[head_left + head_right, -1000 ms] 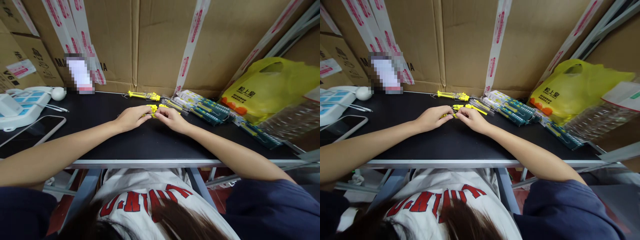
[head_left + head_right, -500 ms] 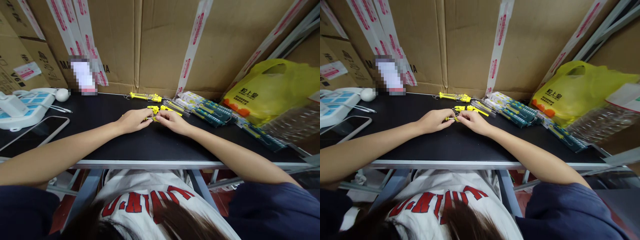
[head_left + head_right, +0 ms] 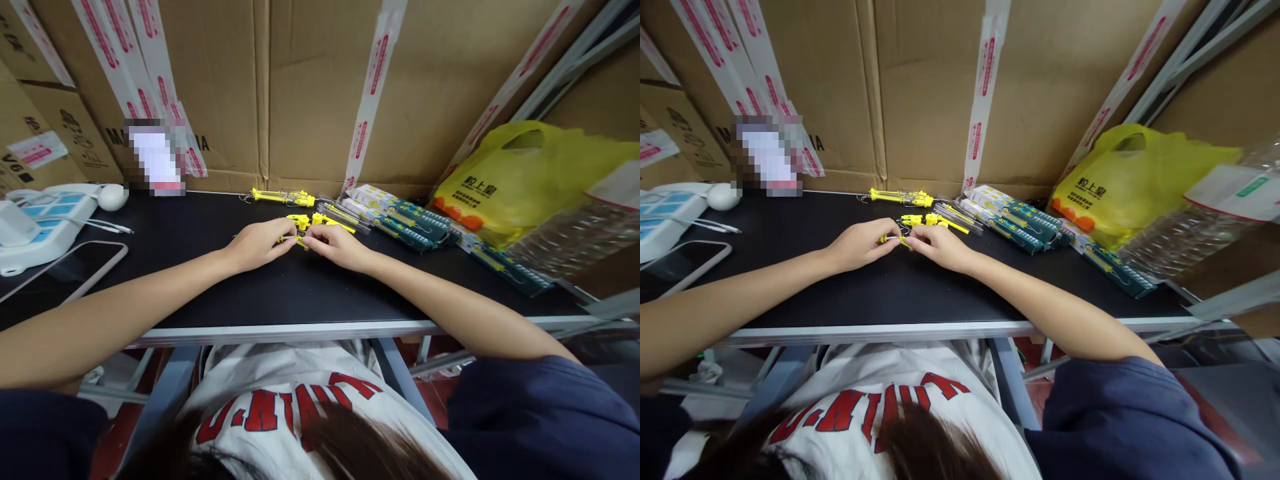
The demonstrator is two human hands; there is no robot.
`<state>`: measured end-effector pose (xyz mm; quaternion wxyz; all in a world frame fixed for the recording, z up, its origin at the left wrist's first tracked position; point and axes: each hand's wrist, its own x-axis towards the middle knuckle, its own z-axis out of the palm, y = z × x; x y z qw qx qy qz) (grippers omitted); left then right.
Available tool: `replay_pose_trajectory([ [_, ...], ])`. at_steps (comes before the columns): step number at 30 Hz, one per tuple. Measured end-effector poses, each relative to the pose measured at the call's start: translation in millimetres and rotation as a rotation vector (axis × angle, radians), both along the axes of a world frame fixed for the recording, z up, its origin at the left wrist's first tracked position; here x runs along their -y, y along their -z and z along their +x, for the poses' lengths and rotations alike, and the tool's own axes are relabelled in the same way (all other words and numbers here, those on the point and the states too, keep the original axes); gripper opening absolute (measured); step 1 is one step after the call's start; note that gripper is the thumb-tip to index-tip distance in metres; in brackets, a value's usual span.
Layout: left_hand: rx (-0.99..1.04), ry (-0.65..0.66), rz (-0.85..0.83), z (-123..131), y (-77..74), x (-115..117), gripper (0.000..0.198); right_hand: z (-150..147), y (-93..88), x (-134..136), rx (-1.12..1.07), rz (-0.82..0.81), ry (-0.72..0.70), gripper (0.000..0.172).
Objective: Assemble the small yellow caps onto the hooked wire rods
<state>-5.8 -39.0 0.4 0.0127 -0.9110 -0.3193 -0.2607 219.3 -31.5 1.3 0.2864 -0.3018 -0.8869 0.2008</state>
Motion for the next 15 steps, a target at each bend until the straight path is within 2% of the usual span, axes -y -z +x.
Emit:
replay_pose_trajectory([
  [15,0.079,0.066,-0.009,0.9,-0.4,-3.0,0.017,1.4,-0.3,-0.6,-0.01,0.017,-0.026,0.046],
])
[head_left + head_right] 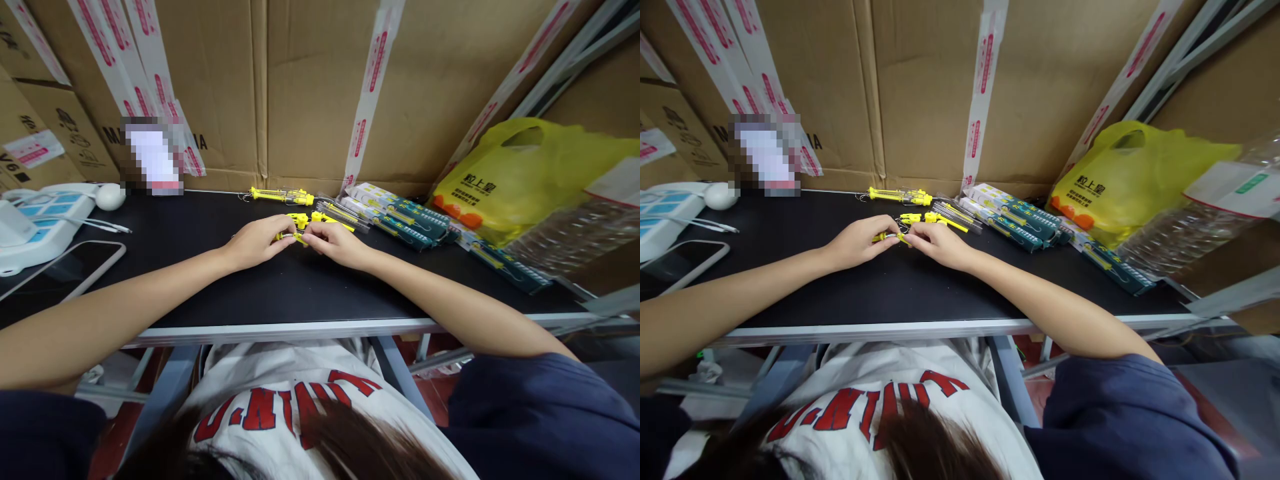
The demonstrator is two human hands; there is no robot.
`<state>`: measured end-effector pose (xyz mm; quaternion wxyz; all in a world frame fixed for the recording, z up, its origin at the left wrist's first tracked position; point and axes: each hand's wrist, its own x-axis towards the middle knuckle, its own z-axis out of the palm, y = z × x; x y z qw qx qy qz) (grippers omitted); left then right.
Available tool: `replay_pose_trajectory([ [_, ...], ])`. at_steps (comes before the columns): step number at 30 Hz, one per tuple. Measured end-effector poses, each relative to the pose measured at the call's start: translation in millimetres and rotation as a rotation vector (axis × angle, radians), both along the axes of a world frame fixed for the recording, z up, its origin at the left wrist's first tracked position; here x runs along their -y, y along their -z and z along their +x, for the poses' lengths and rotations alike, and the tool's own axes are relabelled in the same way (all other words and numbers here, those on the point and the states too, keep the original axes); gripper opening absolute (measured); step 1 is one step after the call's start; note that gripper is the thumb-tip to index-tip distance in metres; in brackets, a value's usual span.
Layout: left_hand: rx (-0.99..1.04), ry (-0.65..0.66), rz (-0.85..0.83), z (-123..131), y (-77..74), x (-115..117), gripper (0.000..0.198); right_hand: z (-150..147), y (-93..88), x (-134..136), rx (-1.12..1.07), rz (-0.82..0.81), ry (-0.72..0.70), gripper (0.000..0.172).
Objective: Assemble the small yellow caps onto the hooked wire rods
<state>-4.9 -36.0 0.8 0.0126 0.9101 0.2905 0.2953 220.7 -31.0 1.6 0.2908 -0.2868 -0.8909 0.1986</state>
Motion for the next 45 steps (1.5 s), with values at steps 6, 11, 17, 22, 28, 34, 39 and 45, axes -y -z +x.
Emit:
replay_pose_trajectory([
  [6,0.046,0.018,-0.023,1,0.0,-1,0.015,0,-0.1,0,-0.021,-0.008,-0.014,0.042],
  [11,0.053,0.027,-0.048,1,0.6,-2,0.014,0,-0.2,1,-0.019,-0.046,-0.031,0.042],
  [17,0.07,0.084,-0.066,0,-0.1,-4,0.016,-1,-2.1,4,-0.075,-0.214,-0.058,0.049],
  [22,0.084,0.086,-0.064,0,-1.5,-4,0.016,0,-3.2,5,-0.144,-0.43,-0.12,0.051],
  [28,0.052,0.059,0.008,-2,0.0,-5,0.016,-2,-2.9,4,-0.215,-0.584,-0.134,0.05],
  [34,-0.004,-0.011,0.174,-2,0.2,-3,0.013,-3,-6.4,4,-0.268,-0.801,-0.134,0.043],
  [39,-0.057,-0.123,0.297,-2,-4.5,1,0.018,-3,-12.0,7,-0.31,-0.928,-0.177,0.037],
  [45,-0.032,-0.276,0.289,-15,-9.5,-7,0.019,6,-14.8,-4,-0.31,-0.513,-0.031,0.04],
])
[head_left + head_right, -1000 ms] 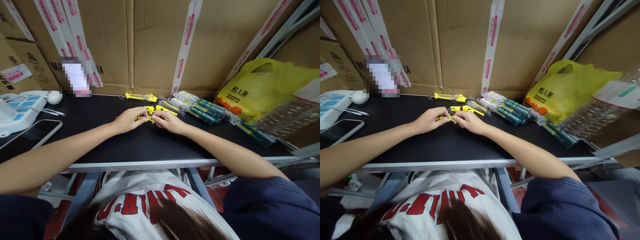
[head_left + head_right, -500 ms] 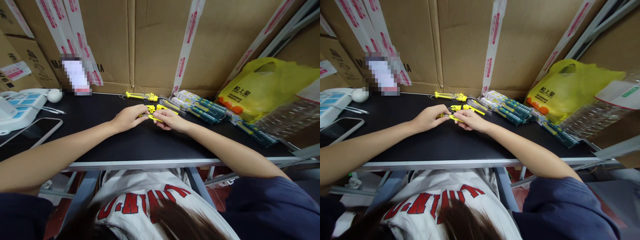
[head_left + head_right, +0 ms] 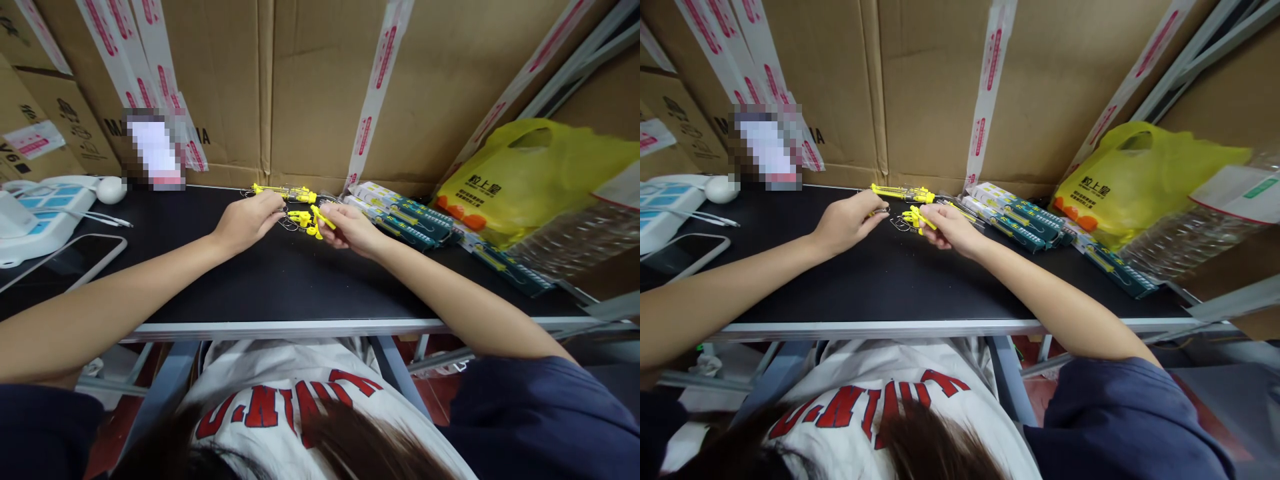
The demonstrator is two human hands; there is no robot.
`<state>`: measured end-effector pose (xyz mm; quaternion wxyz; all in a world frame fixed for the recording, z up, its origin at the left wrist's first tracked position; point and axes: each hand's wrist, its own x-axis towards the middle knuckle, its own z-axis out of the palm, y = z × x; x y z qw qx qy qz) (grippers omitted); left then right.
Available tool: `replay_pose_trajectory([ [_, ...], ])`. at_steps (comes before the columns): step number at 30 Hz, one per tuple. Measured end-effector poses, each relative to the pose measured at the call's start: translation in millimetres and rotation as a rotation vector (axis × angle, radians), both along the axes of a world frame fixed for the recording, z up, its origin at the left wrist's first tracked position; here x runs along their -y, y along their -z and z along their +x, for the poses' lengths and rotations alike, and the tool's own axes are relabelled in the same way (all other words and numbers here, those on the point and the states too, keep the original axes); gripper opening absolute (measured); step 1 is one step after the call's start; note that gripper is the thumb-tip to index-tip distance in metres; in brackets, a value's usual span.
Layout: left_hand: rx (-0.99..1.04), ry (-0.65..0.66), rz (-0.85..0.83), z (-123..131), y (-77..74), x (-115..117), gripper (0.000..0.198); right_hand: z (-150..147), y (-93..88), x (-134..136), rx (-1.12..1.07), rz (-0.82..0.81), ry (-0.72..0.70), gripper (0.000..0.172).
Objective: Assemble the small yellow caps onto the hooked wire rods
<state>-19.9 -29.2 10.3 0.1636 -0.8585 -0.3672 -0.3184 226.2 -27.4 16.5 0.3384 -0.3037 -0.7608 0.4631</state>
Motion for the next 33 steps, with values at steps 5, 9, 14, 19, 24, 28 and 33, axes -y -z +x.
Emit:
replay_pose_trajectory([
  [5,-0.066,0.015,-0.088,0,3.4,-3,0.024,10,10.5,-15,0.446,0.691,0.224,0.029],
  [9,-0.147,0.029,-0.124,4,6.0,-1,0.028,10,18.8,-17,0.695,0.895,0.202,0.017],
  [14,-0.203,0.05,-0.161,5,8.3,-2,0.028,6,25.2,-25,0.775,1.027,0.23,0.02],
  [19,-0.218,0.078,-0.202,5,9.0,-2,0.026,5,26.6,-41,0.773,1.144,0.174,0.027],
  [24,-0.189,0.127,-0.252,7,9.1,-3,0.025,4,28.0,-49,0.787,1.155,0.164,0.029],
  [28,-0.148,0.183,-0.317,8,11.7,-6,0.026,3,30.4,-52,0.766,1.113,0.171,0.031],
  [33,-0.112,0.2,-0.379,8,13.1,-6,0.027,3,30.9,-54,0.735,1.081,0.168,0.029],
])
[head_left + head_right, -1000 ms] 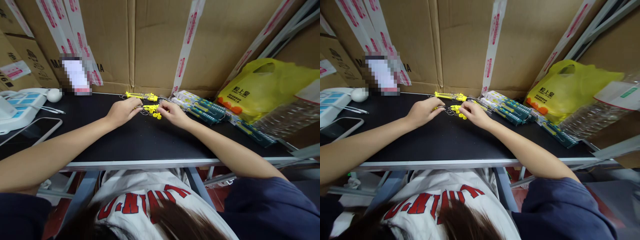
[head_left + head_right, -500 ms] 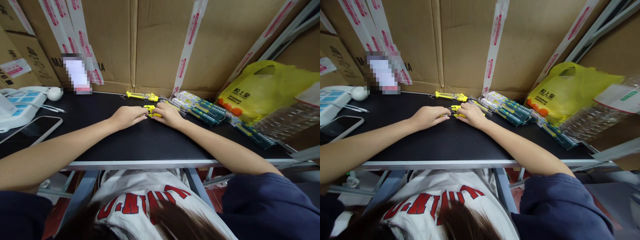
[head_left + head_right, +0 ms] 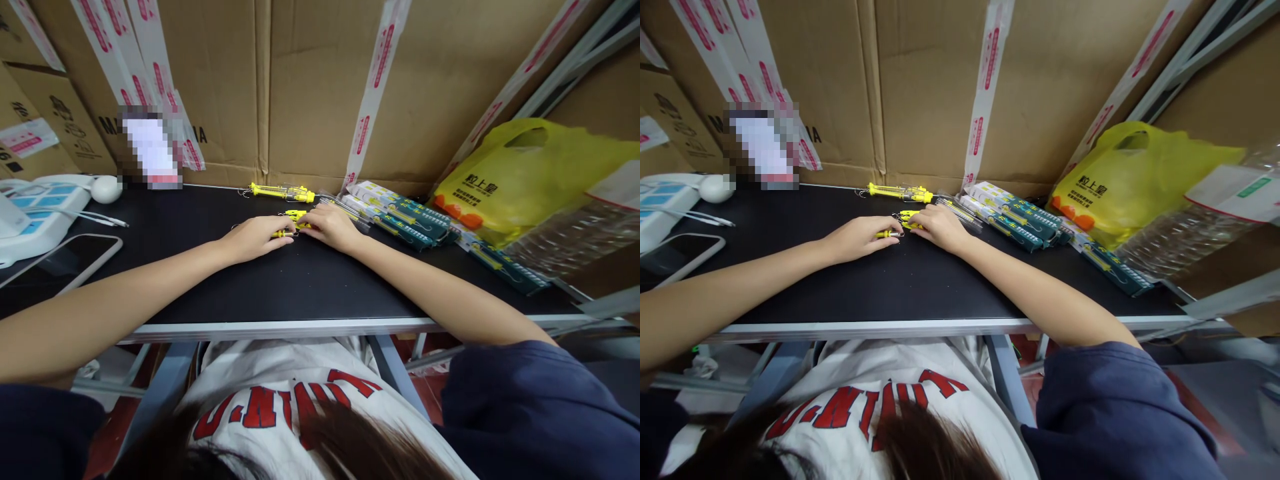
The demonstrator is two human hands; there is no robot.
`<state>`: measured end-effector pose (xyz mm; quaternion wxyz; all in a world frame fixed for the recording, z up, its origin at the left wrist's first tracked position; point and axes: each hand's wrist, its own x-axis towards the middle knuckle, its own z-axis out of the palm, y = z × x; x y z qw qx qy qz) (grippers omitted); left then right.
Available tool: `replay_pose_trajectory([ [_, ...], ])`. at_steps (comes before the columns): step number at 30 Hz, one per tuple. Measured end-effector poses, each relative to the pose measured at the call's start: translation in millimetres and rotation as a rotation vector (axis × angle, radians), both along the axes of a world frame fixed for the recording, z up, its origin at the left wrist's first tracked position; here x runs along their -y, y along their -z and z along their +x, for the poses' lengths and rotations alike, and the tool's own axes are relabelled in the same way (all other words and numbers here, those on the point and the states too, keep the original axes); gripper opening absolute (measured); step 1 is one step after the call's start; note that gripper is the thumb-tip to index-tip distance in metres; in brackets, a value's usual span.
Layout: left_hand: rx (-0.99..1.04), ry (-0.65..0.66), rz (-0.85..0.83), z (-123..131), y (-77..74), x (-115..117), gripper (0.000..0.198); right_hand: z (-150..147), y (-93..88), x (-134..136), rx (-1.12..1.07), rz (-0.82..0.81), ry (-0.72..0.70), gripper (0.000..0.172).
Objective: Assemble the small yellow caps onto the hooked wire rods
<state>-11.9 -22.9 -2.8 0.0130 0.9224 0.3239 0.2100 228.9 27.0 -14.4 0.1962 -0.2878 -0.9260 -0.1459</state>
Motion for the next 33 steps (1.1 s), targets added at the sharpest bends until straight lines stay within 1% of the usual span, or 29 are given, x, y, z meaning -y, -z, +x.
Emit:
replay_pose_trajectory([
  [3,0.007,-0.003,-0.022,0,-0.4,2,0.025,0,-0.6,2,-0.054,-0.03,-0.021,0.029],
  [6,0.017,-0.036,-0.046,0,0.2,4,0.029,-1,-1.0,8,-0.142,-0.039,-0.036,0.031],
  [11,0.087,-0.033,-0.065,0,3.0,4,0.035,-5,-5.1,30,-0.237,-0.088,-0.115,0.031],
  [14,0.147,-0.002,-0.108,2,2.9,5,0.031,-8,-8.6,44,-0.256,-0.156,-0.148,0.028],
  [17,0.201,0.064,-0.163,5,2.0,9,0.026,-13,-8.9,53,-0.269,-0.234,-0.148,0.028],
  [21,0.221,0.147,-0.204,10,2.4,14,0.024,-19,-4.6,56,-0.393,-0.413,-0.168,0.022],
  [23,0.219,0.135,-0.181,11,2.6,15,0.023,-21,-3.3,57,-0.47,-0.478,-0.19,0.021],
  [24,0.225,0.111,-0.138,11,2.1,15,0.023,-21,-3.4,57,-0.506,-0.488,-0.195,0.021],
  [26,0.268,0.027,0.004,11,-0.4,14,0.023,-20,-5.0,58,-0.596,-0.462,-0.177,0.024],
  [28,0.358,-0.083,0.146,9,-4.6,13,0.022,-17,-7.6,58,-0.698,-0.394,-0.12,0.027],
  [29,0.41,-0.133,0.172,8,-6.7,13,0.021,-16,-8.8,59,-0.742,-0.352,-0.089,0.029],
  [30,0.46,-0.168,0.152,6,-8.4,13,0.021,-15,-9.7,59,-0.776,-0.309,-0.063,0.03],
  [31,0.503,-0.182,0.088,5,-9.4,13,0.022,-13,-10.2,59,-0.801,-0.259,-0.047,0.031],
  [33,0.56,-0.141,-0.119,5,-9.0,12,0.031,-11,-9.9,57,-0.811,-0.139,-0.059,0.03],
])
